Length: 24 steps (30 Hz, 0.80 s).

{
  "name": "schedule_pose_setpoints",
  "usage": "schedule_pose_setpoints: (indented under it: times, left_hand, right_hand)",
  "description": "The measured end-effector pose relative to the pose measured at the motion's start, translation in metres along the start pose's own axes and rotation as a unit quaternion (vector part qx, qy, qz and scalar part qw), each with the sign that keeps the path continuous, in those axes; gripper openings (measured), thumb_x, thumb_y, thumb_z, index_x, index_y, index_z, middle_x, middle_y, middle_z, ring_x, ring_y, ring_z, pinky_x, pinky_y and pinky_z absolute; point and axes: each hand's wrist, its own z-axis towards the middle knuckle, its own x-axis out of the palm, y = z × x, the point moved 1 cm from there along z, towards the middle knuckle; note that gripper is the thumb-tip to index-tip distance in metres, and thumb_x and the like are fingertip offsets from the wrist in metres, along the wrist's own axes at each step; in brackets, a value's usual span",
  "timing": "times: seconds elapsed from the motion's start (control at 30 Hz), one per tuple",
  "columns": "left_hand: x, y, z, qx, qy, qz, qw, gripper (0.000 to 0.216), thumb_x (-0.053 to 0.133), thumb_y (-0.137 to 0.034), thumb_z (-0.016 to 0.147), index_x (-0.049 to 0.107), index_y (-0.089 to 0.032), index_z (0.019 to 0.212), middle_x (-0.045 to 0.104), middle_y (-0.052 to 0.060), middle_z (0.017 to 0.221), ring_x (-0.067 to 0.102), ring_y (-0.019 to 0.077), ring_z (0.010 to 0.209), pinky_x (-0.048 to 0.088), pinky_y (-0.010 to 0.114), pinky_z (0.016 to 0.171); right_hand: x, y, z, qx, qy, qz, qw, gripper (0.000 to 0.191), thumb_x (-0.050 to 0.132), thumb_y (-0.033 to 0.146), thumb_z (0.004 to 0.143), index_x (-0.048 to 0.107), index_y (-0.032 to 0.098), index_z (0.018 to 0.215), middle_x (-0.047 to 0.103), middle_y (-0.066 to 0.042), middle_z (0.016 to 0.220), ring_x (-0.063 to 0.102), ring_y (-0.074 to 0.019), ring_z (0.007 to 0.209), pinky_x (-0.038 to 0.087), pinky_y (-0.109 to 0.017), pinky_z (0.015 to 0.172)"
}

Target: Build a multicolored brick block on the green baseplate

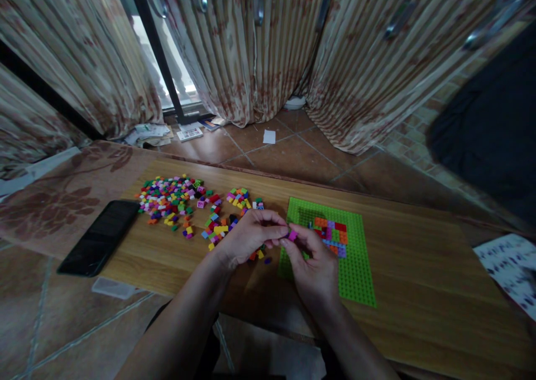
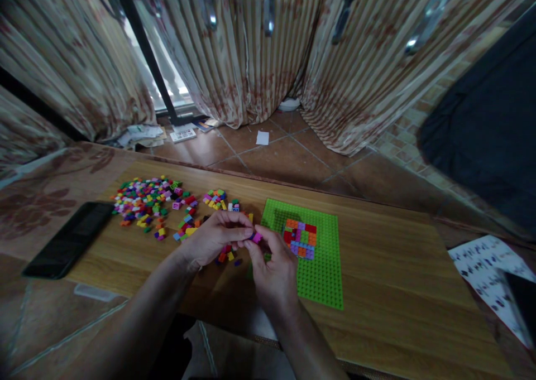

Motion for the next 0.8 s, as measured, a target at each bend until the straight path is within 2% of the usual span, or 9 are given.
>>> schedule_pose_setpoints:
  times: [0.13,0.3,0.4,0.47,0.5,0.57,0.63,0.7,0.8]
  left_hand:
    - [-0.002,-0.002,0.001,0.001,-0.031,-0.044,0.999,0.029,0.087,-0.030,0.060,0.069,-0.012,0.073,0.063,-0.001,0.059,0.055,0.0063,0.050,0.044,0.017,0.051]
    - [-0.010,-0.005,0.002,-0.012,-0.033,-0.048,0.998,0.030,0.085,-0.031,0.062,0.069,-0.012,0.079,0.064,0.000,0.064,0.057,0.0069,0.052,0.045,0.017,0.051]
    - [-0.017,-0.005,0.004,-0.004,-0.040,0.000,0.999,0.025,0.079,-0.030,0.068,0.069,-0.012,0.082,0.064,0.000,0.065,0.054,0.0071,0.052,0.043,0.018,0.051]
    - [-0.022,-0.004,0.007,0.042,-0.055,0.095,0.993,0.014,0.072,-0.026,0.074,0.070,-0.013,0.081,0.064,0.000,0.065,0.055,0.0088,0.055,0.043,0.020,0.055]
    - [-0.024,-0.003,0.008,0.074,-0.066,0.162,0.982,0.009,0.068,-0.022,0.075,0.071,-0.014,0.079,0.065,0.000,0.066,0.056,0.0103,0.059,0.044,0.021,0.058]
    - [-0.027,-0.003,0.009,0.124,-0.093,0.302,0.940,0.011,0.061,-0.016,0.076,0.072,-0.016,0.076,0.068,0.001,0.071,0.060,0.0136,0.067,0.046,0.023,0.065]
    - [-0.028,-0.003,0.009,0.137,-0.113,0.412,0.894,0.019,0.057,-0.012,0.076,0.074,-0.017,0.077,0.071,0.002,0.076,0.062,0.0162,0.072,0.046,0.025,0.070]
    - [-0.028,-0.004,0.007,0.131,-0.124,0.468,0.865,0.023,0.055,-0.011,0.077,0.076,-0.019,0.081,0.073,0.003,0.081,0.064,0.0177,0.075,0.046,0.026,0.072]
    - [-0.027,-0.007,0.005,0.132,-0.123,0.485,0.856,0.018,0.059,-0.016,0.078,0.077,-0.021,0.080,0.074,0.003,0.084,0.065,0.0192,0.078,0.046,0.027,0.074]
  right_hand:
    - [-0.002,-0.003,0.001,-0.004,-0.046,0.011,0.999,0.025,0.070,0.030,0.085,0.072,0.024,0.109,0.075,-0.004,0.096,0.070,-0.0176,0.083,0.058,-0.034,0.078]
    - [-0.006,-0.001,0.002,-0.016,-0.038,-0.019,0.999,0.027,0.068,0.033,0.086,0.073,0.026,0.112,0.075,-0.005,0.100,0.070,-0.0192,0.087,0.058,-0.037,0.082]
    - [-0.007,0.001,0.002,-0.001,-0.028,-0.001,1.000,0.030,0.067,0.033,0.087,0.072,0.027,0.116,0.075,-0.005,0.101,0.070,-0.0194,0.089,0.058,-0.037,0.083]
    - [-0.006,0.002,0.002,0.025,-0.027,0.039,0.999,0.033,0.067,0.032,0.086,0.070,0.026,0.118,0.075,-0.005,0.098,0.070,-0.0187,0.086,0.058,-0.035,0.079]
    - [-0.006,0.003,0.002,0.039,-0.026,0.063,0.997,0.034,0.067,0.032,0.086,0.070,0.026,0.119,0.075,-0.004,0.095,0.070,-0.0179,0.084,0.058,-0.034,0.077]
    - [-0.006,0.004,0.004,0.064,-0.016,0.111,0.992,0.034,0.068,0.031,0.085,0.069,0.025,0.119,0.074,-0.003,0.091,0.069,-0.0159,0.077,0.058,-0.031,0.072]
    - [-0.005,0.005,0.005,0.082,-0.001,0.150,0.985,0.032,0.068,0.031,0.085,0.069,0.025,0.117,0.074,-0.001,0.088,0.067,-0.0136,0.070,0.057,-0.029,0.067]
    - [-0.006,0.005,0.005,0.086,0.012,0.161,0.983,0.031,0.067,0.031,0.085,0.068,0.024,0.115,0.073,0.000,0.085,0.065,-0.0121,0.065,0.055,-0.027,0.062]
    - [-0.009,0.004,0.004,0.062,0.003,0.092,0.994,0.030,0.067,0.031,0.085,0.069,0.024,0.114,0.071,0.001,0.079,0.064,-0.0127,0.065,0.054,-0.027,0.063]
